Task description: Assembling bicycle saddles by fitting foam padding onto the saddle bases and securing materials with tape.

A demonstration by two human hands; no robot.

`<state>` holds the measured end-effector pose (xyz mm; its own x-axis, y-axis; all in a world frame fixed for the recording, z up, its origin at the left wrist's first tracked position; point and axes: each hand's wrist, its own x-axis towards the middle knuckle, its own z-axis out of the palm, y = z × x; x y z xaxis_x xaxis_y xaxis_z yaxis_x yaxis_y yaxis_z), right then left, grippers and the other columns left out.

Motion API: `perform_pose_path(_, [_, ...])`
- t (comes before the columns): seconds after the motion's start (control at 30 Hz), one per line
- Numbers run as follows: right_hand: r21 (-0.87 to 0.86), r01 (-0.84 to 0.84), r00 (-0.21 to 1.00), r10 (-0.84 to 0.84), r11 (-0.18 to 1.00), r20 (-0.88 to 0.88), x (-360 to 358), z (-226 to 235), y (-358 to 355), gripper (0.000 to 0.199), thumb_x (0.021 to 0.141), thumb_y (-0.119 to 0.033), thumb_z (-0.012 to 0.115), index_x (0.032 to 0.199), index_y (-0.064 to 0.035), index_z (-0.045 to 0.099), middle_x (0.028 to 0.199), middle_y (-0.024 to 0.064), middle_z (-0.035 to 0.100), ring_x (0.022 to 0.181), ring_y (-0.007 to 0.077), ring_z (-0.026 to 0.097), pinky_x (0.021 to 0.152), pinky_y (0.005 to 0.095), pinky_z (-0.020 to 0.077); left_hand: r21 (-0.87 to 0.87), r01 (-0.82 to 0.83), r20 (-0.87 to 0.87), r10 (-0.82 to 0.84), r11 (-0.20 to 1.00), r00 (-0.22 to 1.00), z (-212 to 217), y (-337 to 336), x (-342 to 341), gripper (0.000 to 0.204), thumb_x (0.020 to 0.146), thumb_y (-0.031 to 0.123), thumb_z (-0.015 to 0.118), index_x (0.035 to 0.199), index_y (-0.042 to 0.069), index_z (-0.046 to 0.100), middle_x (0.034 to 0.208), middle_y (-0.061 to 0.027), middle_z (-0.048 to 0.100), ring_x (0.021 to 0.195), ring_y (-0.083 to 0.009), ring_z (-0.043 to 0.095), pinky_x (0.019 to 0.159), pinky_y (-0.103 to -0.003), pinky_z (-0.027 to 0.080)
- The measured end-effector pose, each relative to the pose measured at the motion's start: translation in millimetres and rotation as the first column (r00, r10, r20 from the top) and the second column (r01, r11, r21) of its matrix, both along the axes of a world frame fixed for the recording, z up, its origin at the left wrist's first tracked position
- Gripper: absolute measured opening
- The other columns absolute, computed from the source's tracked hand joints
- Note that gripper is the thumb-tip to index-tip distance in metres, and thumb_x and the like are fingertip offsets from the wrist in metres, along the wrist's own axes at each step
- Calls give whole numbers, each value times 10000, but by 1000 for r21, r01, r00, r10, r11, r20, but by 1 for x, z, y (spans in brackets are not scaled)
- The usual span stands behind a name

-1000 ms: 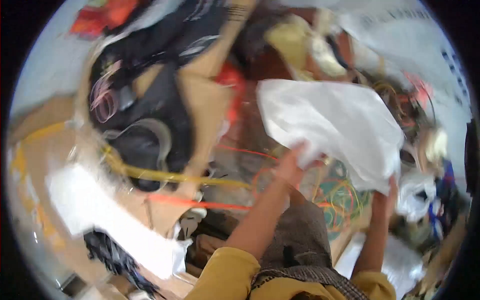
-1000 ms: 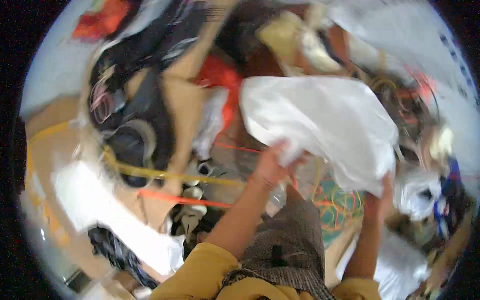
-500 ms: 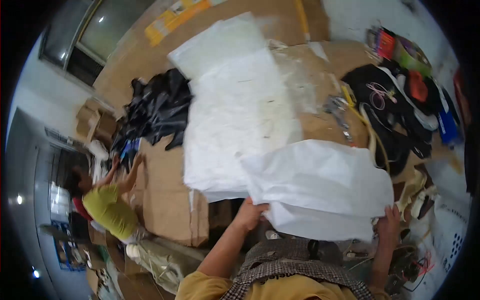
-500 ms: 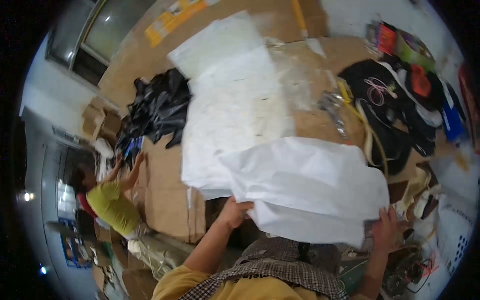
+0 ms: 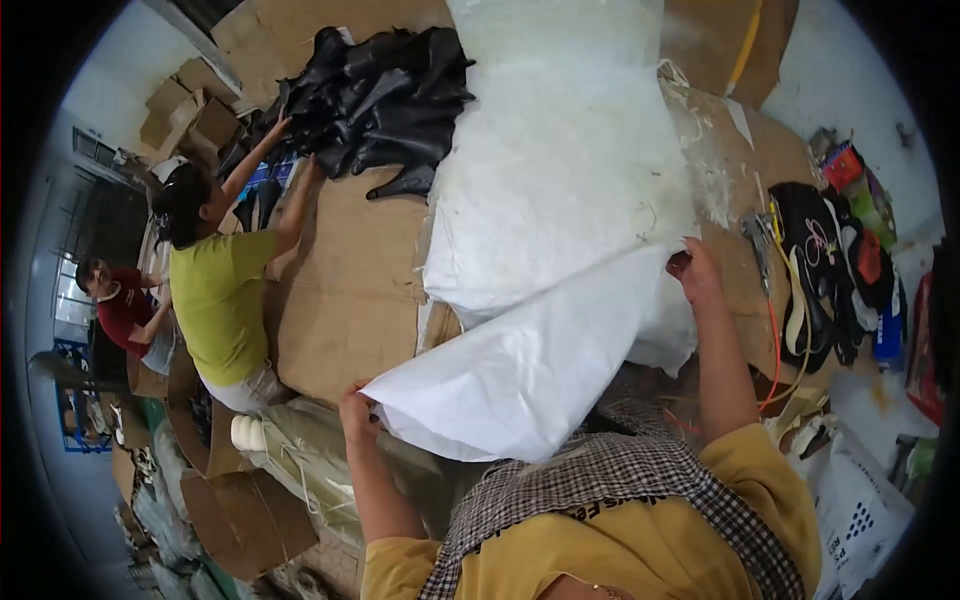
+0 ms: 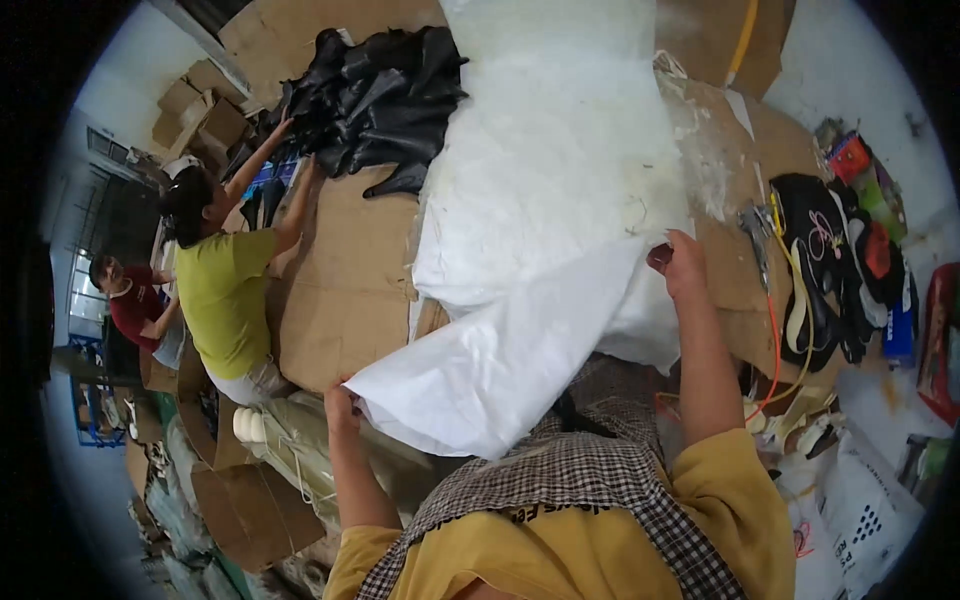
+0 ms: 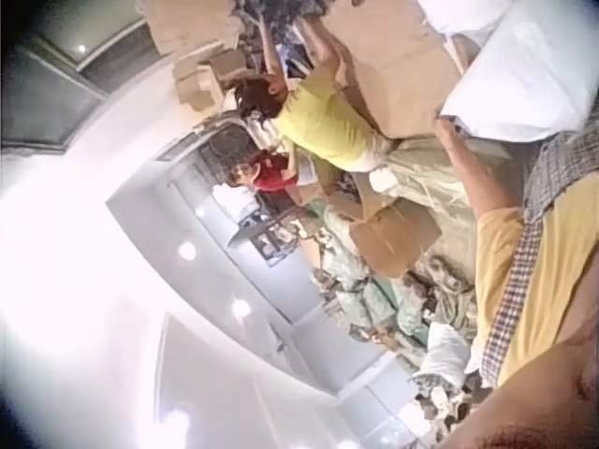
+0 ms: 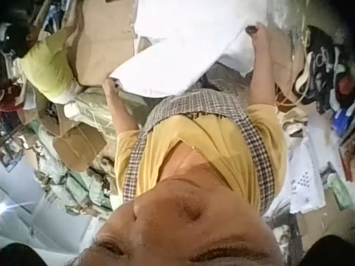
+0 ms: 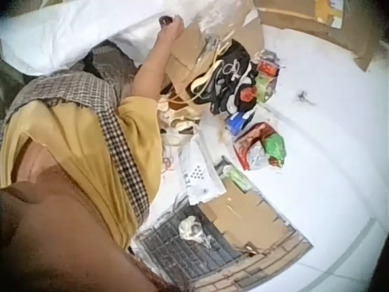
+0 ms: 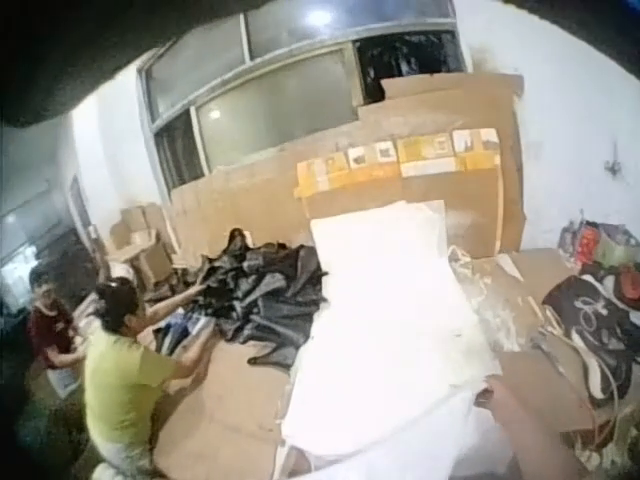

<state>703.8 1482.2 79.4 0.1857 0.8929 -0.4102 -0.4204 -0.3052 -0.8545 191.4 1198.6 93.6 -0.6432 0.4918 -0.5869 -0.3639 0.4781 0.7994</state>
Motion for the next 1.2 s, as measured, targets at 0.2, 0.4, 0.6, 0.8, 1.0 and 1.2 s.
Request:
perform_pose_path(0.2, [-98, -189, 968, 202, 977, 150, -2, 5, 69, 116, 802, -181, 539, 844, -82, 584, 724, 51, 585, 604, 174, 570, 525, 327, 483, 140, 33, -164, -9, 990, 986, -45, 44, -39, 138, 692, 53, 498, 801, 30, 581, 693, -26, 564, 624, -116, 505, 524, -240, 390])
perform_pose_path(0.4, [-420, -312, 263, 502, 852, 824, 47, -60, 90, 402, 687, -70, 590, 1086, -61, 546, 886, 103, 616, 737, 228, 602, 639, 336, 502, 344, -295, 494, 95, 891, 864, -82, 170, -17, 306, 790, 180, 535, 1069, 67, 481, 1057, -71, 552, 986, -221, 552, 740, -359, 493])
perform_pose_path(0.6, [11, -908, 307, 646, 419, 699, -19, 8, 78, 730, 673, -167, 674, 1317, -77, 344, 1315, 171, 372, 1222, 303, 347, 1022, 365, 283, 99, 46, 275, -72, 994, 959, -101, 252, 40, 399, 783, 127, 553, 1164, 169, 439, 1061, -42, 540, 918, -206, 542, 646, -367, 473])
perform_pose_path(0.8, [-168, -944, -51, 380, 284, 924, -101, 16, 118, 909, 601, -420, 733, 1336, -95, 307, 1356, 199, 308, 1260, 345, 274, 1026, 424, 236, 92, 100, 166, -114, 991, 979, -93, 318, 61, 510, 719, -51, 446, 1216, 57, 402, 1103, -110, 528, 889, -253, 572, 683, -354, 498])
perform_pose_path(1.0, [-299, -954, -280, 249, 39, 927, -168, -8, 139, 892, 600, -435, 726, 1335, -130, 323, 1375, 181, 283, 1279, 352, 234, 1018, 466, 202, 323, 60, 49, -80, 944, 996, -78, 358, 74, 433, 674, -72, 444, 1100, -21, 497, 1006, -97, 569, 882, -210, 566, 742, -299, 468])
perform_pose_path(1.2, [-351, -934, -355, 59, -62, 933, -198, -13, 117, 641, 691, -294, 696, 1252, -144, 426, 1340, 142, 334, 1273, 332, 248, 1005, 495, 226, 366, 57, 17, -68, 929, 998, -59, 388, 39, 386, 694, -42, 485, 1079, -31, 516, 1006, -103, 584, 881, -206, 574, 760, -293, 464])
